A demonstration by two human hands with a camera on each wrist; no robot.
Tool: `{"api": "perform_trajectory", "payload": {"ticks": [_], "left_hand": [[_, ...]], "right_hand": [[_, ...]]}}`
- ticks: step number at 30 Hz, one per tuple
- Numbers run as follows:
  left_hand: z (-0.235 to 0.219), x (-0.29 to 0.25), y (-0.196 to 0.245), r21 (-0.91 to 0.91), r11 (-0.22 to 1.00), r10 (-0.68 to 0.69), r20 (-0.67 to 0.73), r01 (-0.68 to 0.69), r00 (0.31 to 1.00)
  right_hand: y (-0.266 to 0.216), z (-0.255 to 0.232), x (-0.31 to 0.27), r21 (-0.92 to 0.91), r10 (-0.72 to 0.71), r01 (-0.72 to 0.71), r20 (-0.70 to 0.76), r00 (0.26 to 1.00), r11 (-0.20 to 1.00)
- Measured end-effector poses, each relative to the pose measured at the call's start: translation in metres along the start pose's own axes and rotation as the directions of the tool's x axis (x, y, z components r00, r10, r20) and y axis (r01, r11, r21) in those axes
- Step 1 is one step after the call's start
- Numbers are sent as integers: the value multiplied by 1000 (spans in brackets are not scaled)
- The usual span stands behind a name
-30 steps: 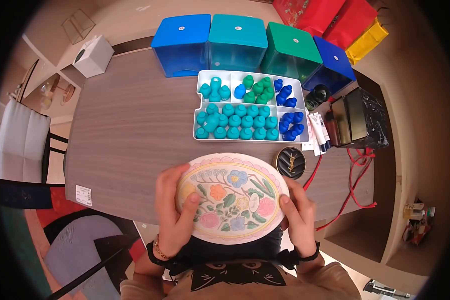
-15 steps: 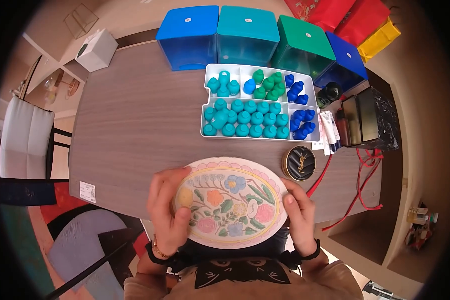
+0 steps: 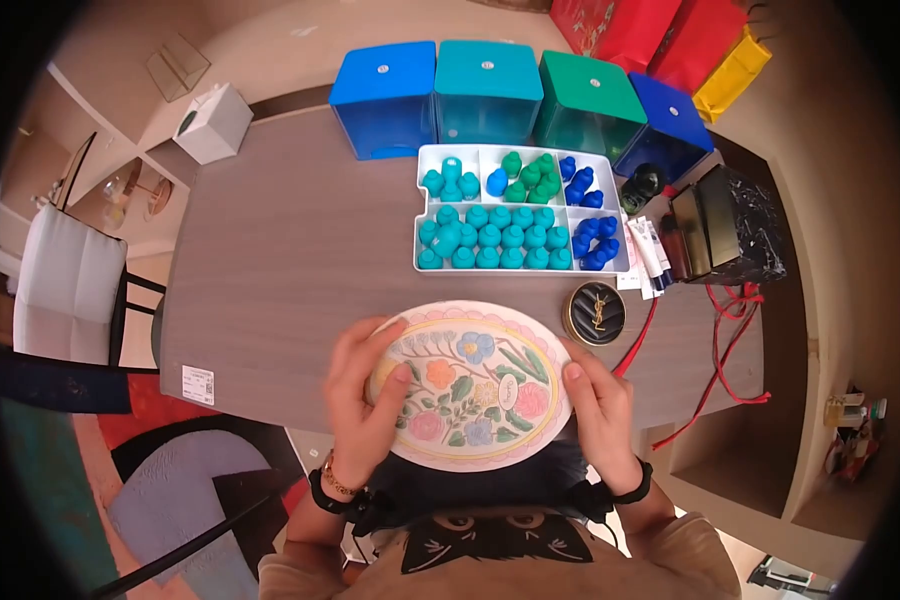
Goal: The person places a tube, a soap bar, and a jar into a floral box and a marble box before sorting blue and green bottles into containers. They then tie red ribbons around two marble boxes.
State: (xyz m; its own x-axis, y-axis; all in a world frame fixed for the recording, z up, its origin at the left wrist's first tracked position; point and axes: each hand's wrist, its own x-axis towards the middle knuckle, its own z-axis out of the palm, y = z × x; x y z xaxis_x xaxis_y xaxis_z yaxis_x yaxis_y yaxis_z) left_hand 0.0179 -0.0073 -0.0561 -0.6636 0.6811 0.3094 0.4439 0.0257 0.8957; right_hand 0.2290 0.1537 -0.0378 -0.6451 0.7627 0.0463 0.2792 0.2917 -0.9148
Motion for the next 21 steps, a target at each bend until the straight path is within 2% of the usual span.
{"api": "perform_trajectory", "payload": {"ticks": [2, 5, 8, 11, 14, 17, 21], "left_hand": [[-2, 2, 1, 22, 1000, 13, 4, -13, 1000], [-5, 5, 7, 75, 996, 47, -13, -46, 999], [-8, 10, 13, 94, 991, 97, 6, -97, 995], [-5, 17, 16, 18, 997, 75, 8, -75, 997], [-2, 16, 4, -27, 994, 110, -13, -110, 994], [8, 12, -4, -403, 915, -82, -134, 21, 988], [3, 13, -2, -551, 834, -114, -106, 37, 988]], "right_hand": [[-3, 4, -2, -31, -42, 41, -37, 998, 999], [-7, 7, 0, -58, 16, -17, -19, 1000, 998], [-5, 9, 3, -11, -60, 59, -73, 996, 998], [-18, 3, 5, -204, -155, 138, -74, 985, 969], [-18, 5, 4, -255, -214, 176, -128, 968, 951], [-24, 4, 3, -289, -227, 181, -134, 965, 940], [-22, 4, 2, -188, -230, 208, -104, 967, 960]]}}
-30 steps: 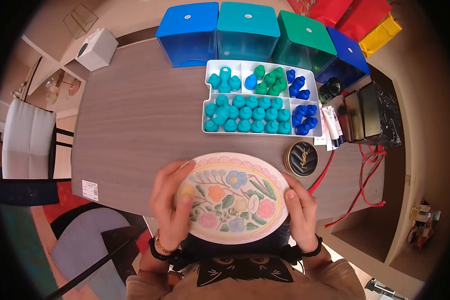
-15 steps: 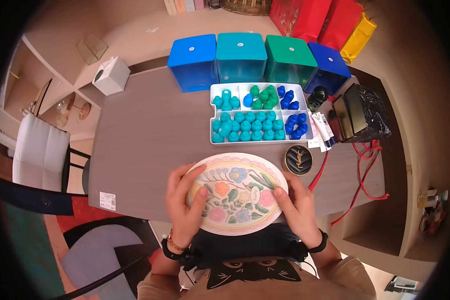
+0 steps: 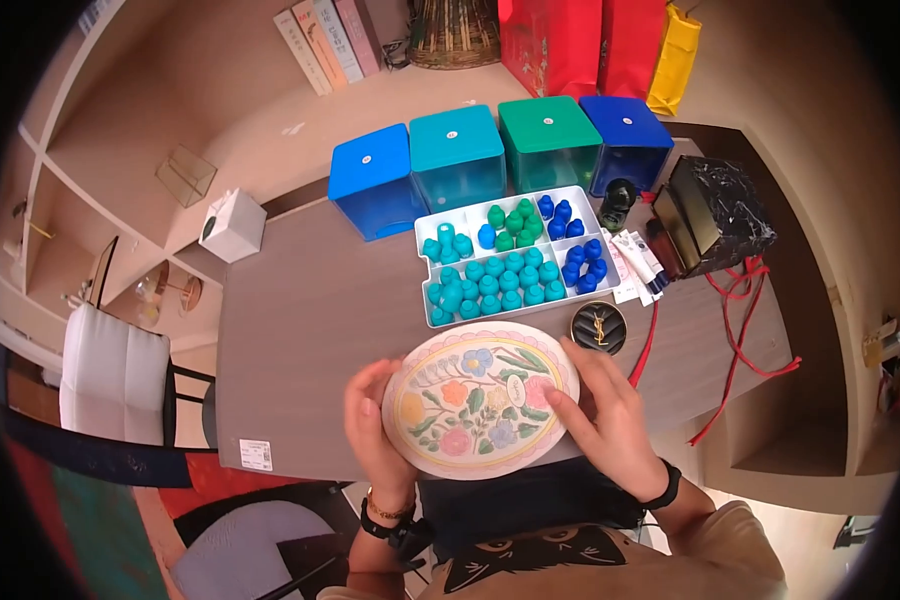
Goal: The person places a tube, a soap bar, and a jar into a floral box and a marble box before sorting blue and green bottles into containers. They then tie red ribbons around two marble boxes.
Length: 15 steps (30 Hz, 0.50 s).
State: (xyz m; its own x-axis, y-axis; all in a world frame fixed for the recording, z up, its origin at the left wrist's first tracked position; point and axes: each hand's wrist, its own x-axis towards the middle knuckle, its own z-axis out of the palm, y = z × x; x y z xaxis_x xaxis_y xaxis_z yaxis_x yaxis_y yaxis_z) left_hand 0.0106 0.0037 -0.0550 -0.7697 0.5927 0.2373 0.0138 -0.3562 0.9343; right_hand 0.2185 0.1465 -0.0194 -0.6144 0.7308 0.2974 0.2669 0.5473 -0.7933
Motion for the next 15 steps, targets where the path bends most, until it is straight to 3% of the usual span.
{"api": "perform_trajectory", "payload": {"ticks": [5, 11, 15], "left_hand": [[-1, 2, 9, -58, 998, -18, -1, 18, 1000], [0, 0, 9, 104, 993, -58, 0, 58, 998], [-2, -2, 3, 190, 981, -38, 23, 33, 999]], "right_hand": [[-9, -6, -6, 195, 49, -47, -3, 999, 980], [-4, -7, -5, 93, 104, -110, 68, 992, 990], [0, 2, -6, 50, 49, -49, 3, 999, 998]]}}
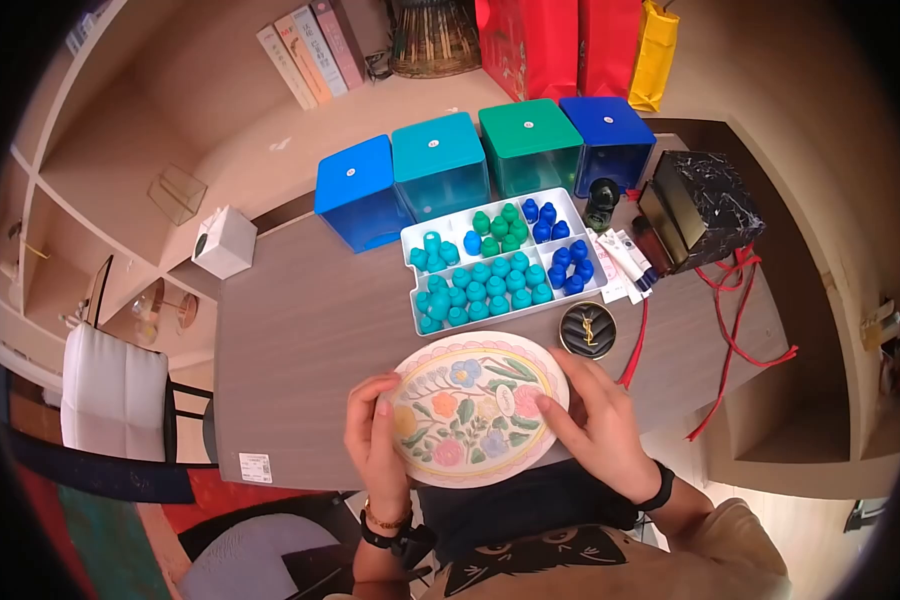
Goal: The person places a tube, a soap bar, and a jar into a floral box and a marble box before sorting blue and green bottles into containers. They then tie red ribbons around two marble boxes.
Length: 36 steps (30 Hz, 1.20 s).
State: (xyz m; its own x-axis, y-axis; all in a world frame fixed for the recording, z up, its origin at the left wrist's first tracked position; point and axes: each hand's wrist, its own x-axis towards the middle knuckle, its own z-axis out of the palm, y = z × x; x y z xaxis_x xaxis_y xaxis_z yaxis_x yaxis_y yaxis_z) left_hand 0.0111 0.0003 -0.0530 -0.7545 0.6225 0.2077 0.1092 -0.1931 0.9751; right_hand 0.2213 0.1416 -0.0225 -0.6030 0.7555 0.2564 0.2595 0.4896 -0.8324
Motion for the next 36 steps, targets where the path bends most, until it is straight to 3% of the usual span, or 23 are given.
{"api": "perform_trajectory", "payload": {"ticks": [7, 11, 14, 17, 20, 21, 24, 32, 35, 36], "left_hand": [[4, 3, 7, 184, 983, 13, 60, -24, 998], [5, -3, 9, 333, 929, 125, 125, -161, 984], [10, -3, 8, 329, 938, 97, 69, -114, 993], [10, -1, 10, 441, 876, 154, 126, -195, 980], [11, 1, 13, 467, 864, 132, 148, -187, 980], [13, 1, 12, 473, 865, 119, 136, -170, 984], [14, 0, 6, 495, 856, 99, 118, -145, 988], [6, -2, -4, 481, 859, 105, 166, -174, 980], [2, -4, 7, 690, 617, 189, 337, -379, 922], [4, -4, 16, 714, 536, 147, 446, -451, 883]], "right_hand": [[2, 2, 4, 39, 65, -65, 23, 998, 997], [12, -5, 1, 259, 291, -318, 137, 947, 912], [20, 2, -4, 311, 291, -308, 100, 951, 899], [27, 5, -5, 178, 295, -318, 141, 945, 931], [25, 8, -9, 167, 219, -231, 83, 972, 959], [21, 3, -5, 72, 186, -196, 125, 975, 978], [22, 9, -7, -4, 74, -74, 64, 995, 997], [33, 12, -9, 22, 15, -17, 83, 996, 1000], [37, 15, -13, 23, 17, -19, 68, 998, 1000], [38, 15, -13, 14, 16, -17, 60, 998, 1000]]}}
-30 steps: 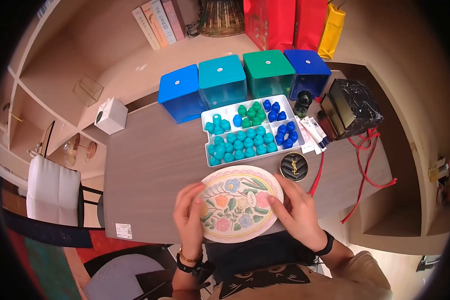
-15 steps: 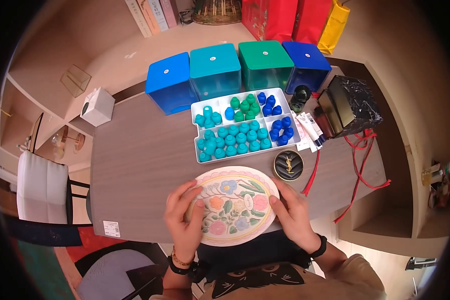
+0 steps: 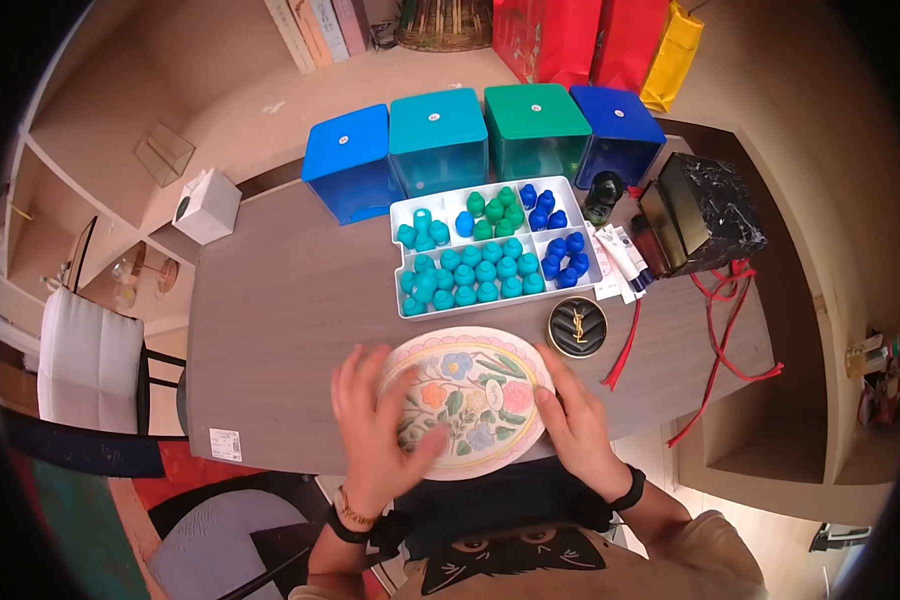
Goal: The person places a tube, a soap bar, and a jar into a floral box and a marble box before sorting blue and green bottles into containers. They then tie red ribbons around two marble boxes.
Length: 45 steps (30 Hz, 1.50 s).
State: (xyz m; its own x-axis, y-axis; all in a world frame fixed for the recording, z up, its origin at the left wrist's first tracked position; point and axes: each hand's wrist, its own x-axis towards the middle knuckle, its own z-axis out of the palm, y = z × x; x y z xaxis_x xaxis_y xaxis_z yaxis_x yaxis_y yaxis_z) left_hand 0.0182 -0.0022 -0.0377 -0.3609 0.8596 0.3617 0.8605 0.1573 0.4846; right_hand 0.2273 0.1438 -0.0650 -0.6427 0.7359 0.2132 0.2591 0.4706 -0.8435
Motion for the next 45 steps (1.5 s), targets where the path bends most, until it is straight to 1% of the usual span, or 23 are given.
{"api": "perform_trajectory", "payload": {"ticks": [2, 3, 6, 7, 10, 11, 14, 15, 17, 20, 23, 24, 25, 26, 27, 29, 30, 32, 35, 38, 40, 42, 45], "left_hand": [[-18, 5, 17, 155, 976, 116, 216, -152, 969], [-20, 9, 22, 118, 978, 128, 325, -174, 937], [-21, 13, 24, 86, 950, 221, 495, -300, 841], [-21, 15, 29, 35, 953, 237, 533, -301, 812], [-15, 1, 31, 129, 943, 198, 518, -305, 832], [-18, -2, 31, 133, 953, 163, 532, -273, 831], [-31, -9, 26, 209, 955, 64, 545, -209, 836], [-36, -10, 24, 223, 952, 68, 518, -211, 853], [-45, -12, 14, 287, 947, -19, 491, -142, 871], [-59, -11, -10, 369, 927, -108, 418, -61, 902], [-70, -8, -41, 474, 880, -183, 326, 7, 928], [-74, -6, -50, 511, 859, -210, 304, 26, 929], [-77, -3, -62, 526, 850, -205, 276, 30, 939], [-79, -1, -75, 542, 840, -202, 245, 39, 948], [-81, 2, -84, 548, 834, -206, 218, 55, 954], [-81, 10, -108, 531, 843, -210, 178, 86, 961], [-81, 14, -119, 521, 848, -214, 158, 103, 964], [-80, 25, -136, 520, 848, -201, 141, 100, 969], [-82, 42, -158, 514, 852, -191, 127, 100, 973], [-81, 51, -163, 522, 846, -192, 103, 111, 976], [-75, 46, -164, 523, 847, -148, 56, 97, 987], [-69, 40, -156, 525, 848, -87, 9, 69, 996], [-59, 35, -118, 509, 861, 38, -67, 1, 997]], "right_hand": [[0, -2, 2, 63, 19, -20, 19, 1000, 998], [1, -3, 2, 91, 30, -33, 35, 999, 995], [7, -4, -2, 131, 88, -109, 157, 984, 985], [10, -1, -2, 210, 16, -53, 176, 984, 976], [0, -7, 1, 283, -4, -91, 318, 948, 955], [-6, -12, 4, 291, 10, -123, 363, 932, 949], [6, -5, 0, 346, -87, -21, 294, 952, 938], [10, -2, -3, 361, -105, -4, 283, 953, 933], [17, -4, -8, 383, -105, -15, 289, 952, 924], [6, -24, -10, 356, -124, 41, 215, 969, 933], [8, -59, -12, 263, -130, 129, -15, 991, 956], [3, -76, -4, 230, -155, 195, -182, 971, 953], [18, -99, -6, -1, -236, 248, -314, 920, 969], [23, -115, 2, -71, -193, 181, -465, 864, 981], [26, -131, 16, -128, -161, 105, -605, 780, 986], [40, -166, 40, -298, -195, -12, -652, 733, 954], [52, -179, 50, -388, -185, -118, -659, 729, 914], [71, -197, 71, -491, -210, -175, -631, 747, 854], [96, -203, 98, -514, -200, -188, -608, 768, 837], [91, -195, 109, -408, -27, -279, -603, 798, 869], [91, -189, 111, -451, -70, -274, -611, 789, 849], [92, -185, 111, -482, -69, -309, -618, 783, 820], [81, -177, 109, -457, -55, -334, -653, 756, 825]]}}
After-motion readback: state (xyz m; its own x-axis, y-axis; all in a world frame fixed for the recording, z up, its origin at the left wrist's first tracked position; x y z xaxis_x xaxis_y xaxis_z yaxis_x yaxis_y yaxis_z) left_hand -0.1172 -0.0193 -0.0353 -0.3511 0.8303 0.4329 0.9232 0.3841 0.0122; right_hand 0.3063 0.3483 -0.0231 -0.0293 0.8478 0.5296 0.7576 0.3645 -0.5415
